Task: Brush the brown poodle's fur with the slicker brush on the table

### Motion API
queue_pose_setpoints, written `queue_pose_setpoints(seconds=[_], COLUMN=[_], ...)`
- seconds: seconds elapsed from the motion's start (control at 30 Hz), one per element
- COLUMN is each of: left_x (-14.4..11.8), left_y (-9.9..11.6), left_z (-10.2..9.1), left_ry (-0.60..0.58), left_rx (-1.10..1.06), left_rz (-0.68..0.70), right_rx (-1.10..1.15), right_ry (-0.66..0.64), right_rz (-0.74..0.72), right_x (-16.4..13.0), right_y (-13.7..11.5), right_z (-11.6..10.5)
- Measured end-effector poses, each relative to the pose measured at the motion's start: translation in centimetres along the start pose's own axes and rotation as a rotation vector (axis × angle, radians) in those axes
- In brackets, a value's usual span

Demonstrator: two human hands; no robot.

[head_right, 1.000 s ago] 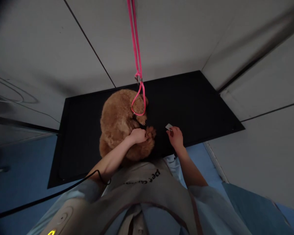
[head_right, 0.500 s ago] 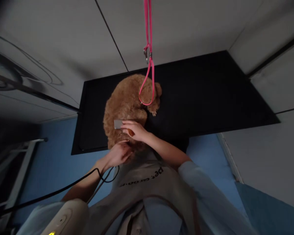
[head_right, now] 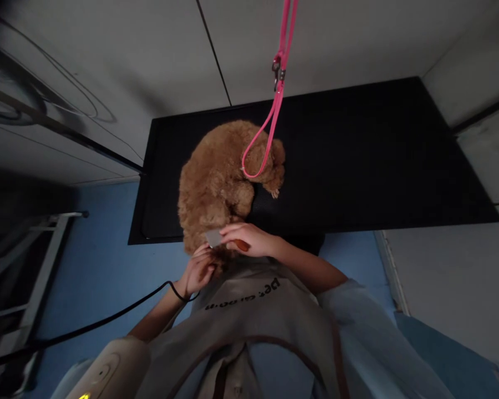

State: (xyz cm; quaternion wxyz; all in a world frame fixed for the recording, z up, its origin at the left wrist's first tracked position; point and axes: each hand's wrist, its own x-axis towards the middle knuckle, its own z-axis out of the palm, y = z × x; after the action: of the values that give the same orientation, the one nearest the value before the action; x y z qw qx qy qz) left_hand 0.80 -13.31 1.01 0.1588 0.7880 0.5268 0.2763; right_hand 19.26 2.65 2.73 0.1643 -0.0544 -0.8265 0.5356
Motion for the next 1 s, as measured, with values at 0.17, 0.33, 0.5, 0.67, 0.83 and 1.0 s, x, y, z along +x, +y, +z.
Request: queue_pose_setpoints(seconds=[0.17,0.33,0.5,0.67,0.83,1.0], left_x=[0.0,-0.2,-0.7,-1.0,-1.7,-1.9], left_y=[0.6,0.8,1.5,2.3,1.7,1.0], left_z=[1.1,1.5,2.1,3.1,3.1,2.8], left_ry=[0.060,0.098,0.096,0.120,0.149,0.178], left_rx=[-0.009,-0.030,-0.020,-0.025,0.002,-0.009], left_rz=[-0.013,-0.056,-0.111,-0.090,-0.152,-0.094], right_rx=[0.037,-0.173,-0.101,0.365,0.345,0.250], right_ry=[0.022,-0.135,0.068,0.357,0.651,0.422], right_rz=[-0.017,0.127,0.313,0.581,0.475,0.438], right_x=[-0.8,-1.3,-3.4,2.9,6.9,5.6], right_y=[-1.3,-3.3,-5.0,-0.4,1.6,1.9], right_z=[-1.2,-0.7,-1.8,-1.3,-1.1,-1.7])
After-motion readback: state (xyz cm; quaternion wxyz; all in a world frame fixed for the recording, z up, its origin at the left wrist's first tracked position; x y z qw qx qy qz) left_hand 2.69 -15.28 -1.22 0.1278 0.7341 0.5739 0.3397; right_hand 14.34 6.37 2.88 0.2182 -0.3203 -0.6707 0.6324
